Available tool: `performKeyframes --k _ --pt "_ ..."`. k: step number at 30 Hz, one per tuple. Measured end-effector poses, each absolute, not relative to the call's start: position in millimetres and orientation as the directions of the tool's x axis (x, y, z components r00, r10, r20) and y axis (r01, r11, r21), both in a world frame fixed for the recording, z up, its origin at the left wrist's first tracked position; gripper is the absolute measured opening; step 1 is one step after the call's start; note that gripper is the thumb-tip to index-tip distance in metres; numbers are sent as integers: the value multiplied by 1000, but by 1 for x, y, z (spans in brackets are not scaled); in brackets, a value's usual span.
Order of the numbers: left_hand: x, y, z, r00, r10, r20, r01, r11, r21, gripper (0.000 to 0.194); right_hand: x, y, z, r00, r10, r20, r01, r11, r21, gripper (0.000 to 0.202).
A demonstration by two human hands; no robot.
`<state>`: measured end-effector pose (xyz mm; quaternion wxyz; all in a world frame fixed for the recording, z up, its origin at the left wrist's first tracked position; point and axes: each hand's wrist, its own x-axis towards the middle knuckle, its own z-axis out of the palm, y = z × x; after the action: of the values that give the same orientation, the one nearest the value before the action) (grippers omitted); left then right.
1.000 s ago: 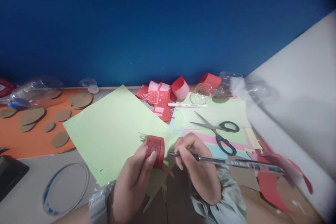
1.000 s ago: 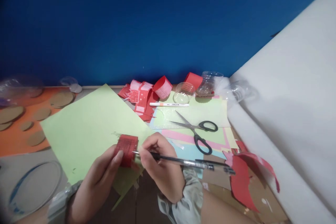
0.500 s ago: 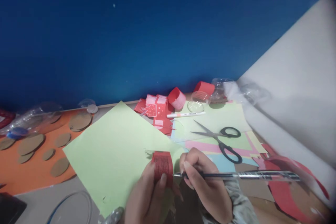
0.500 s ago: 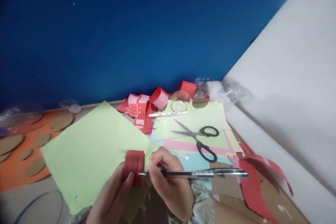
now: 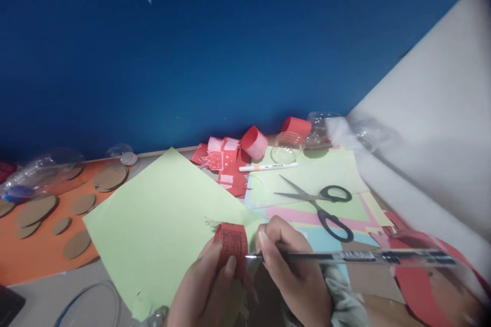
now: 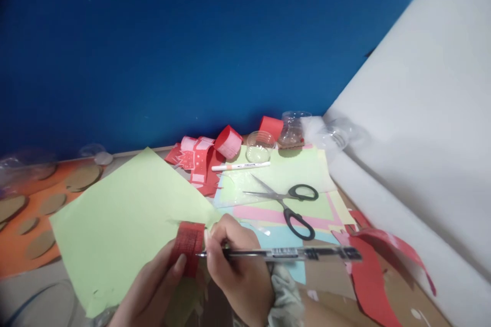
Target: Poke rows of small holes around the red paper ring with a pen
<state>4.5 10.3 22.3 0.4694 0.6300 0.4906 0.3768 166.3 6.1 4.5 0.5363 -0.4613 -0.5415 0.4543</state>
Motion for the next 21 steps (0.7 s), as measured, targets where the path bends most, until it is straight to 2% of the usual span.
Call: performKeyframes --k 6,8,12,15,21 --pt "1 9 20 294 953 -68 188 12 982 41 164 15 6 13 1000 -14 -181 -11 -983 40" --pt "-2 9 16 312 945 -100 202 36 979 34 163 16 7 13 999 -51 -162 -49 -986 38" --pt "-7 9 10 270 959 -81 253 11 967 30 163 10 7 14 998 61 -35 61 -998 34" --pt "-6 10 12 235 971 -44 276 -24 961 34 164 5 5 -45 994 105 -11 104 -995 32" --pt "-2 13 30 229 970 -79 284 11 959 35 163 20 7 13 989 -150 -78 -148 -986 41"
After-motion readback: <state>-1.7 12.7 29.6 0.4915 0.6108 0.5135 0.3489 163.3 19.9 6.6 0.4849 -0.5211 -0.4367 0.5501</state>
